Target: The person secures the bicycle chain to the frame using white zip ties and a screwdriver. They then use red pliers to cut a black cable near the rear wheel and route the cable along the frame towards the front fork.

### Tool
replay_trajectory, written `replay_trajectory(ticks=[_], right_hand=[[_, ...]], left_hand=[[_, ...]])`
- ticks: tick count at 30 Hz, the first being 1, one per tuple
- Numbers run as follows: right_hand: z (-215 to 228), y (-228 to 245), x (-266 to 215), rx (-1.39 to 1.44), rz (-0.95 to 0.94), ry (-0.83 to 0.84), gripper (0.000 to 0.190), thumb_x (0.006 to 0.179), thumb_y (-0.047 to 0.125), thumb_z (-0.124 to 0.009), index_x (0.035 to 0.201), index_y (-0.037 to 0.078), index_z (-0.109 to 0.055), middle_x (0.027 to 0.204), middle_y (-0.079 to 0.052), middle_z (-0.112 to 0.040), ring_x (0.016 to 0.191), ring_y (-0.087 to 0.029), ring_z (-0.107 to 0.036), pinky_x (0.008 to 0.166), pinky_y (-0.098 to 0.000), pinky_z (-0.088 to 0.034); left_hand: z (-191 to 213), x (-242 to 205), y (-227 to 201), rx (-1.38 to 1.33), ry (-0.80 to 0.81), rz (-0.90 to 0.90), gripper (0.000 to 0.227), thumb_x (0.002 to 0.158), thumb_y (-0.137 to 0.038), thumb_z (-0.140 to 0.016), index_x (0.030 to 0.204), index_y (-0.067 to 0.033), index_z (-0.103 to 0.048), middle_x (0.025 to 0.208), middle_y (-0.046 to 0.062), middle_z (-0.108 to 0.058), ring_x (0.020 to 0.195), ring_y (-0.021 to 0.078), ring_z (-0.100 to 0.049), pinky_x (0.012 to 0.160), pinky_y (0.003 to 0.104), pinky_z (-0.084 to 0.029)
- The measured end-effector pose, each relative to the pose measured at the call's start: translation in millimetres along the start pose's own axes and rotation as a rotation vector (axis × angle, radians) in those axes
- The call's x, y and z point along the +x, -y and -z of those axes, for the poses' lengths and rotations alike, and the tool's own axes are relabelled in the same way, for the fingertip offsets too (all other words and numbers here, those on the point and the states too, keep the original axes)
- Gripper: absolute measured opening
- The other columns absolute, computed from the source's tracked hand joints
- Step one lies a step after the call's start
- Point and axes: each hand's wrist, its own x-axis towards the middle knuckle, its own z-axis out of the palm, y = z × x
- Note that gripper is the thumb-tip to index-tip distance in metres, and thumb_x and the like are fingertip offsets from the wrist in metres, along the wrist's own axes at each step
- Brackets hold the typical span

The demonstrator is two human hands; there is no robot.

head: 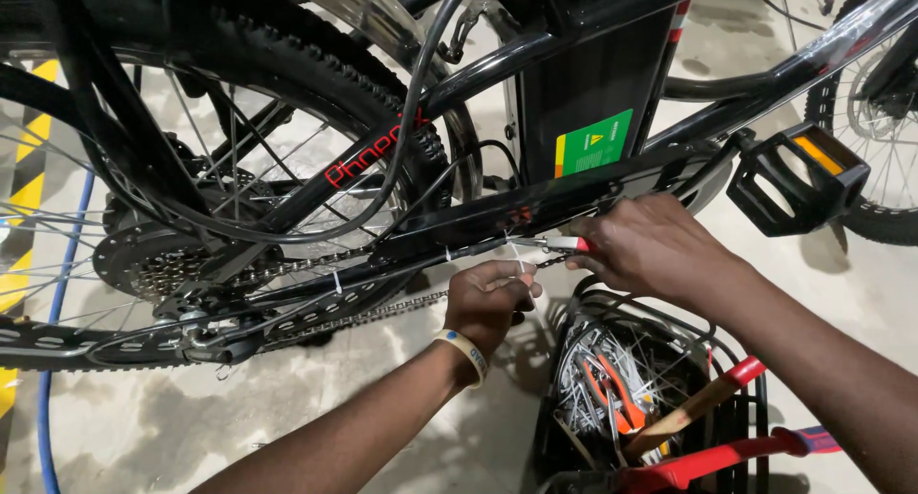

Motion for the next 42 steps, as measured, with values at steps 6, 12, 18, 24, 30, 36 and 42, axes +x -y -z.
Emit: replay_trajectory(ticks=[6,12,18,24,30,36,42], right_hand=[[-1.8,-10.0,10.1,-0.044,0.026,0.037,0.038,0.081,0.056,-0.053,0.072,0.020,-0.060,0.046,-0.011,-0.058,0.052,-0.036,-0.064,0.053,-0.0449,-0.051],[3.1,-13.5,15.0,-0.117,0.093,0.003,0.035,0.080,0.056,-0.056,0.069,0.022,-0.058,0.048,-0.010,-0.059,0.053,-0.032,-0.066,0.055,-0.0433,-0.052],[-11.6,-25.1,15.2,-0.042,0.104,-0.028,0.035,0.080,0.053,-0.056,0.067,0.020,-0.056,0.047,-0.012,-0.059,0.054,-0.034,-0.067,0.055,-0.0426,-0.053],[-16.5,2.0,-14.8,0.161,-0.025,-0.048,0.038,0.083,0.052,-0.055,0.072,0.016,-0.060,0.048,-0.014,-0.062,0.051,-0.034,-0.068,0.055,-0.0434,-0.054],[-25.0,33.5,-49.1,0.330,-0.348,0.026,0.035,0.082,0.050,-0.065,0.083,0.015,-0.061,0.059,-0.014,-0.068,0.065,-0.035,-0.071,0.065,-0.0469,-0.055],[-67.6,52.4,-100.4,1.221,-0.776,-0.139,0.020,0.083,0.017,-0.073,0.073,0.001,-0.067,0.054,-0.015,-0.073,0.050,-0.028,-0.071,0.057,-0.0388,-0.054],[-90.1,72.1,-126.5,1.672,-1.102,-0.183,0.028,0.088,0.014,-0.067,0.076,-0.011,-0.066,0.061,-0.017,-0.063,0.043,-0.020,-0.049,0.038,-0.0290,-0.034]], left_hand=[[0.5,-3.4,-3.2,0.031,0.010,-0.002,0.026,0.074,-0.008,-0.062,0.097,-0.0029,-0.073,0.074,0.012,-0.069,0.064,0.0135,-0.065,0.061,0.024,-0.055],[3.0,-5.8,-3.6,0.000,0.030,-0.009,0.028,0.073,-0.011,-0.062,0.098,-0.0009,-0.072,0.074,0.012,-0.068,0.065,0.0134,-0.065,0.062,0.023,-0.055],[3.7,-5.2,-6.0,0.053,0.024,-0.013,0.029,0.077,-0.011,-0.060,0.102,-0.0005,-0.071,0.077,0.012,-0.069,0.068,0.0154,-0.065,0.065,0.026,-0.057],[4.9,-8.4,-0.3,0.095,0.048,-0.019,0.026,0.076,-0.011,-0.063,0.098,-0.0014,-0.072,0.075,0.011,-0.070,0.066,0.0143,-0.066,0.064,0.025,-0.057],[38.5,19.2,50.7,-0.208,0.264,0.289,0.025,0.071,-0.026,-0.060,0.072,-0.0023,-0.066,0.057,0.013,-0.057,0.045,0.0206,-0.048,0.039,0.031,-0.025],[33.0,-22.9,17.6,1.394,0.265,0.080,0.046,0.083,-0.020,-0.058,0.128,-0.0308,-0.061,0.115,0.009,-0.059,0.112,0.0317,-0.058,0.095,0.045,-0.052],[12.7,-11.5,44.6,0.960,0.450,-0.051,0.031,0.082,-0.025,-0.064,0.110,-0.0101,-0.068,0.100,0.005,-0.073,0.089,0.0178,-0.069,0.080,0.029,-0.055]])
